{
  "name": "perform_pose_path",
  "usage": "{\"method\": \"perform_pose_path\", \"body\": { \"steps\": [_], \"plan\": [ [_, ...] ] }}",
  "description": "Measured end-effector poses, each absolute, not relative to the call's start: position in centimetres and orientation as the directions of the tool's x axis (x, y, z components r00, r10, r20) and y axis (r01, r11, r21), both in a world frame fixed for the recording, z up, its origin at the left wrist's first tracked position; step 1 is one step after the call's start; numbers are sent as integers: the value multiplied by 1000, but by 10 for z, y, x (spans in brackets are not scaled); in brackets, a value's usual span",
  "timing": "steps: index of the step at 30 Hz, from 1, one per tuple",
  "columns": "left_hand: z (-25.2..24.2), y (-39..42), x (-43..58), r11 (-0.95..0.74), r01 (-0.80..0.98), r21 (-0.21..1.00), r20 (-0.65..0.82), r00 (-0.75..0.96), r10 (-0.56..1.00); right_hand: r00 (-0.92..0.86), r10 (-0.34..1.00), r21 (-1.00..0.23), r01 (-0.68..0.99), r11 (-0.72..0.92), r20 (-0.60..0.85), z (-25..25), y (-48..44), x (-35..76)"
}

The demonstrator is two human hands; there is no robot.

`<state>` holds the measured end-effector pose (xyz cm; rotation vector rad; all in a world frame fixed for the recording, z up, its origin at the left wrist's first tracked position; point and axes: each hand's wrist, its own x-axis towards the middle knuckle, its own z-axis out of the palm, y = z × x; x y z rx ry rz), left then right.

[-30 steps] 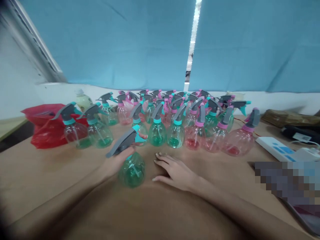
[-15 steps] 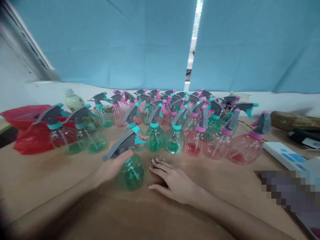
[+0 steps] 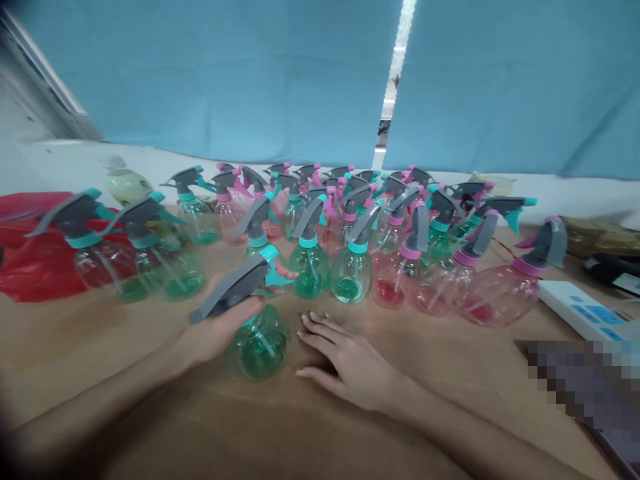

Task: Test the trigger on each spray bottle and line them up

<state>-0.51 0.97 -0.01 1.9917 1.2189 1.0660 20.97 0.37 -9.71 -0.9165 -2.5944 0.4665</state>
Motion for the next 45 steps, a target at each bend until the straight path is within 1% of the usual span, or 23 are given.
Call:
{"method": "perform_pose_path", "body": {
  "steps": [6, 13, 16, 19, 22, 28, 32, 39, 45],
  "plan": [
    [1, 9, -6, -455, 467, 759, 358, 284, 889, -723, 657, -440, 529, 726, 215, -97, 3, 211],
    [-2, 7, -9, -411, 445, 796, 298, 303, 905, -730, 660, -411, 554, 724, 178, -98, 4, 211],
    [2, 6, -8, -429, 432, 793, 324, 298, 898, -732, 659, -404, 558, 725, 172, -99, 5, 211],
    [6, 8, -7, -470, 403, 785, 355, 329, 875, -728, 662, -405, 559, 723, 177, -99, 5, 211],
    [6, 9, -8, -486, 412, 771, 362, 345, 866, -728, 659, -410, 552, 726, 189, -99, 4, 212],
    [-2, 11, -9, -452, 443, 774, 359, 282, 890, -738, 652, -390, 556, 734, 174, -99, 5, 212],
    [-3, 10, -6, -419, 428, 801, 348, 237, 907, -735, 656, -396, 557, 730, 174, -98, 5, 212],
    [-7, 10, -5, -423, 420, 803, 356, 232, 905, -725, 656, -446, 526, 724, 211, -98, 5, 212],
    [-5, 11, -5, -431, 439, 788, 367, 227, 902, -731, 655, -421, 543, 727, 189, -98, 5, 212]
  ]
}}
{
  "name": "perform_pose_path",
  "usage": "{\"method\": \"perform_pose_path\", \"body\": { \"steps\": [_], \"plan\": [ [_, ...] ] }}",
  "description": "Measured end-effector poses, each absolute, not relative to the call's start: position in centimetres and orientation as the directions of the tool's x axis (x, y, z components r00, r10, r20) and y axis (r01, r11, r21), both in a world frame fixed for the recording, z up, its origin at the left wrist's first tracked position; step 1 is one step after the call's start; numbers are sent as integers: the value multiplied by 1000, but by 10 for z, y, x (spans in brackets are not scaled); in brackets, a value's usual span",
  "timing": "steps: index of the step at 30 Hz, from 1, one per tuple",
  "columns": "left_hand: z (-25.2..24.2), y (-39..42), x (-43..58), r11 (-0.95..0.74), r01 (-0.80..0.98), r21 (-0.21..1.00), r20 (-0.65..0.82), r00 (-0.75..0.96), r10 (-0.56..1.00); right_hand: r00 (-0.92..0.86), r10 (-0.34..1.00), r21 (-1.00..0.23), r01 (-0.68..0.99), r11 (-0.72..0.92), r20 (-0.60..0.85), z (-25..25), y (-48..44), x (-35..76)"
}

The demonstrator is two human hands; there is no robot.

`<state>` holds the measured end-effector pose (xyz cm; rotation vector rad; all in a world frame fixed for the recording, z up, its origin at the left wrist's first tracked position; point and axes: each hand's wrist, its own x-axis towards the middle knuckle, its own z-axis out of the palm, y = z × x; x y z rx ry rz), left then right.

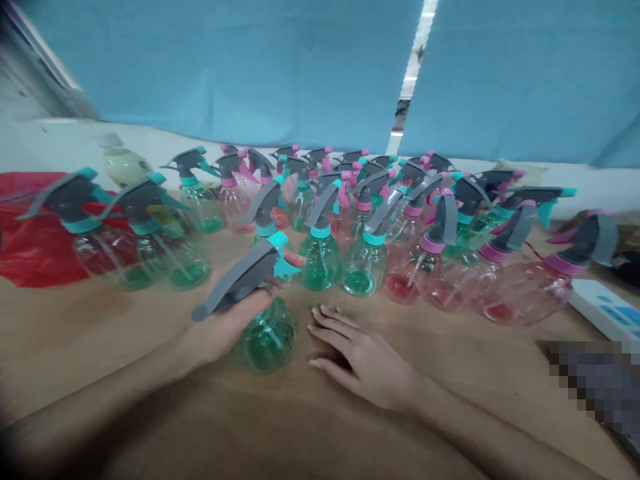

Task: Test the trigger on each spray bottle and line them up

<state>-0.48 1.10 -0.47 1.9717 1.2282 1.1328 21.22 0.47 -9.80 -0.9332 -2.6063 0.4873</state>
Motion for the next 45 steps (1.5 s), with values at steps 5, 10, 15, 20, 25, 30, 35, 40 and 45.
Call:
{"method": "perform_pose_path", "body": {
  "steps": [5, 10, 15, 20, 25, 30, 35, 40, 45],
  "plan": [
    [-2, 10, -5, -419, 435, 797, 353, 229, 907, -729, 660, -415, 552, 723, 180, -97, 4, 212],
    [-1, 9, -4, -408, 429, 806, 343, 223, 913, -727, 656, -430, 536, 727, 204, -98, 4, 212],
    [-1, 8, -5, -409, 429, 805, 340, 232, 911, -727, 656, -420, 540, 729, 203, -98, 4, 212],
    [-4, 10, -5, -418, 435, 798, 354, 223, 908, -722, 654, -438, 525, 730, 225, -99, 4, 212],
    [-3, 10, -5, -420, 420, 804, 357, 224, 907, -725, 658, -432, 537, 725, 204, -98, 4, 212],
    [0, 8, -5, -405, 406, 819, 336, 233, 913, -724, 659, -434, 538, 723, 201, -98, 4, 212],
    [-3, 9, -5, -422, 427, 800, 356, 229, 906, -725, 653, -450, 518, 727, 219, -98, 4, 212],
    [-3, 10, -6, -435, 404, 805, 363, 245, 899, -726, 657, -433, 536, 725, 202, -99, 5, 212],
    [2, 9, -6, -434, 413, 801, 350, 265, 898, -732, 657, -401, 554, 729, 182, -99, 5, 212]
  ]
}}
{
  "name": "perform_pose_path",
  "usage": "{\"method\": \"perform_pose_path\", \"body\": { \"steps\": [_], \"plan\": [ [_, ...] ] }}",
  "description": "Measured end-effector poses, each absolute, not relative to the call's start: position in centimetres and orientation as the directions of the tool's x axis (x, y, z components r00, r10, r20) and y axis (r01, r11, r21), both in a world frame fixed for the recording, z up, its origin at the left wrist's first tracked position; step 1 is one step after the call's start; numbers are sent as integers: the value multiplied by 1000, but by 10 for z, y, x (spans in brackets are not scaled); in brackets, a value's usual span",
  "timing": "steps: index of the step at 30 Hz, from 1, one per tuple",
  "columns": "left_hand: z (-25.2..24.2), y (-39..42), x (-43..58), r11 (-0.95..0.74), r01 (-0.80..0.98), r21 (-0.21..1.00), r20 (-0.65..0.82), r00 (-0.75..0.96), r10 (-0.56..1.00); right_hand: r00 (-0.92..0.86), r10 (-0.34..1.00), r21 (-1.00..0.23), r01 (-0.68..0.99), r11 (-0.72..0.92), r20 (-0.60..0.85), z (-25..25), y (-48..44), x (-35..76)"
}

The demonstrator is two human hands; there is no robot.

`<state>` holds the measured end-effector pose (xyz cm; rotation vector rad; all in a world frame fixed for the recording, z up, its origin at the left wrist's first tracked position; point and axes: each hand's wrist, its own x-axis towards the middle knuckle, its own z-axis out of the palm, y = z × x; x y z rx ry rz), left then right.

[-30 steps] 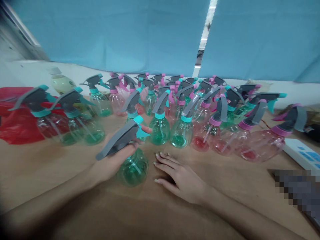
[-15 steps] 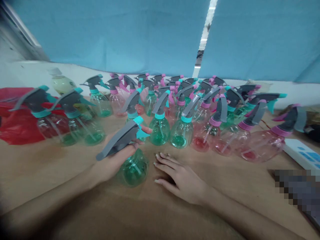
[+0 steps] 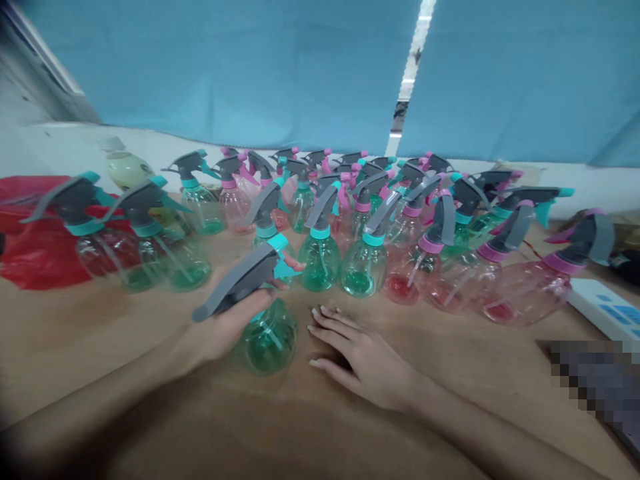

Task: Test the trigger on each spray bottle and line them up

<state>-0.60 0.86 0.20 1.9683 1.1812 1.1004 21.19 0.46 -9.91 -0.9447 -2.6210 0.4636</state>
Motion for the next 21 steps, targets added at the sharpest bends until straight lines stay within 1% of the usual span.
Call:
{"method": "perform_pose_path", "body": {
  "steps": [9, 16, 21],
  "plan": [
    [5, 8, -7, -472, 427, 771, 374, 296, 879, -730, 655, -408, 547, 731, 195, -98, 4, 212],
    [6, 11, -8, -525, 385, 759, 415, 336, 846, -728, 653, -428, 532, 731, 210, -99, 5, 212],
    [3, 11, -8, -485, 408, 773, 378, 317, 870, -732, 647, -421, 529, 737, 212, -100, 5, 212]
  ]
}}
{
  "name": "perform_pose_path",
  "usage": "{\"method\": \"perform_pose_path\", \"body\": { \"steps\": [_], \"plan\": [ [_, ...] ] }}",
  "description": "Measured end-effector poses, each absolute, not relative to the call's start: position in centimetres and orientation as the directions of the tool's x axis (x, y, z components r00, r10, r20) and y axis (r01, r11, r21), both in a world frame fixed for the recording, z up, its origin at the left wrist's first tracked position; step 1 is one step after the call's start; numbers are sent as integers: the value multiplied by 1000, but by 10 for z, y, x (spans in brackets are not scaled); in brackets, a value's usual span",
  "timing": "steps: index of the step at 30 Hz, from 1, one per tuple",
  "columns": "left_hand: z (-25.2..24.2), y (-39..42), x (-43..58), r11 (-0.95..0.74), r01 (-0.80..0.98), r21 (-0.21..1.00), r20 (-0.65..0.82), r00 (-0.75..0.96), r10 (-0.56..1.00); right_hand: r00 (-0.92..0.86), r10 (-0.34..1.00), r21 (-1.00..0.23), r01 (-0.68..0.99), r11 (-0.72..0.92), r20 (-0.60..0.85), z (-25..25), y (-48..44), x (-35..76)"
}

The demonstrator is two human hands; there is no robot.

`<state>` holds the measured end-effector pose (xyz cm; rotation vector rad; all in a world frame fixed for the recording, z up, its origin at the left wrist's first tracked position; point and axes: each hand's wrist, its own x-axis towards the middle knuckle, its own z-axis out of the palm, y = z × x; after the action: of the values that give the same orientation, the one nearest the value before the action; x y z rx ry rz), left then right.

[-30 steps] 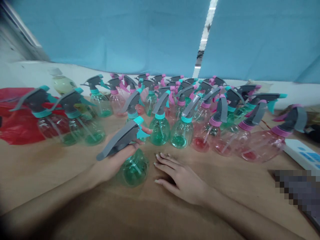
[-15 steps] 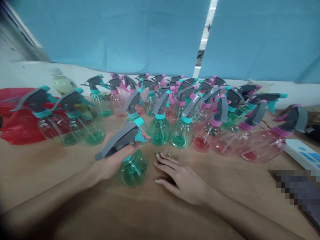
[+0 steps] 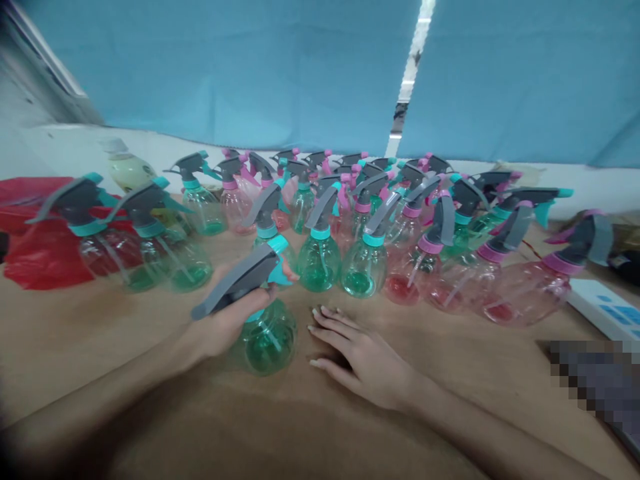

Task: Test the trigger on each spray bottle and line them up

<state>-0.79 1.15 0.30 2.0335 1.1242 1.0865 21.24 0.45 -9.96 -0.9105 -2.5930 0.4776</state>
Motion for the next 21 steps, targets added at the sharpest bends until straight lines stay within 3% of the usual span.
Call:
{"method": "perform_pose_path", "body": {
  "steps": [21],
  "plan": [
    [3, 7, -4, -428, 428, 796, 356, 242, 903, -729, 657, -410, 549, 728, 191, -99, 4, 212]
  ]
}}
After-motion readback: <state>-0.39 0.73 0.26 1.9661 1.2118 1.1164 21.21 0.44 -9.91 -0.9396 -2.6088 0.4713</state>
